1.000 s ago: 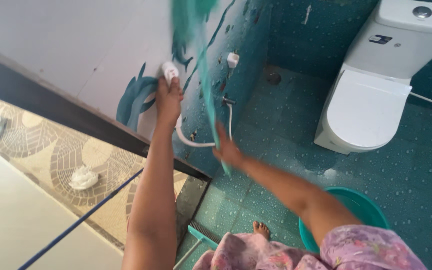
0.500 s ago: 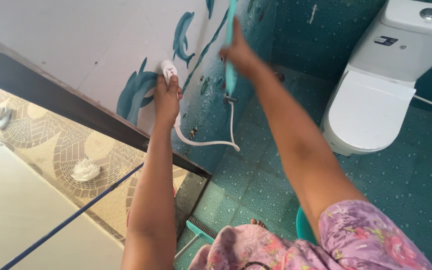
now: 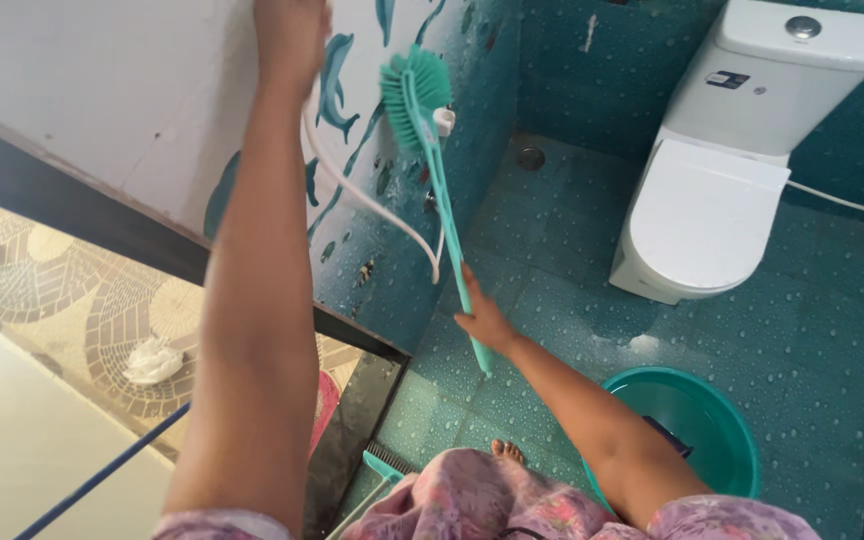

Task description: The person scrubs the toilet tank and seat with a long-handled brush after applying cleaning liquid. They then rinse the brush using a handheld bidet sprayer and place it in a bucket.

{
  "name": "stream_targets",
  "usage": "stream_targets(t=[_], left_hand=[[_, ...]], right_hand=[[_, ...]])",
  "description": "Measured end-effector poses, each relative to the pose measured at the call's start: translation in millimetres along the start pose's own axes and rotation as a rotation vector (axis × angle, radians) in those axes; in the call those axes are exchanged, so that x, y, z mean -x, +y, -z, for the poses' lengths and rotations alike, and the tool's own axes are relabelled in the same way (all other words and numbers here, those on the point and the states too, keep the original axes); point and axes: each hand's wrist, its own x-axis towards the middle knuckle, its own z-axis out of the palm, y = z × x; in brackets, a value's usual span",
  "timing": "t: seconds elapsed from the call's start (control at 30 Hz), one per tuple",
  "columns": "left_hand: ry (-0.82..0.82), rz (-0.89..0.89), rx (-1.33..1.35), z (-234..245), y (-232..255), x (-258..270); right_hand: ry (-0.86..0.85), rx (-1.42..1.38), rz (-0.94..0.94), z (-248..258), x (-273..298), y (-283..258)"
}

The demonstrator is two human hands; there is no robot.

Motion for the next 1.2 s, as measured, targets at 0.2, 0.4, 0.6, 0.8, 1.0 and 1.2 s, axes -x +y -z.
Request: stream_targets(t=[0.2, 0.4, 0.6, 0.8, 1.0, 1.2], left_hand=[[-0.014, 0.100, -0.055, -4.3, 21.6, -9.0], [0.135, 0.073, 0.210, 13.7, 18.6, -1.5], [0.211, 0.123, 0.119, 51.6, -33.4, 177.9], [0.260, 0.311, 0.180, 51.5, -61.1, 283.4], [0.193, 0.584, 0.369, 27.7, -107.9, 330.3], [0.093, 0.591, 0.371, 20.4, -124.4, 319.2]], right_hand=[[0.073, -0.252, -0.253, 45.2, -82.6, -14.8], [0.111, -0.098, -0.213, 79.4, -82.7, -24.3], [0.111, -0.055, -0.168, 57.9, -64.1, -47.0], [0.039, -0.314, -0.372, -7.1, -36.5, -62.0], [0.005, 0.118, 0.153, -79.7, 56.6, -40.3], [-0.073, 0.215, -0.448, -50.3, 127.0, 1.6]])
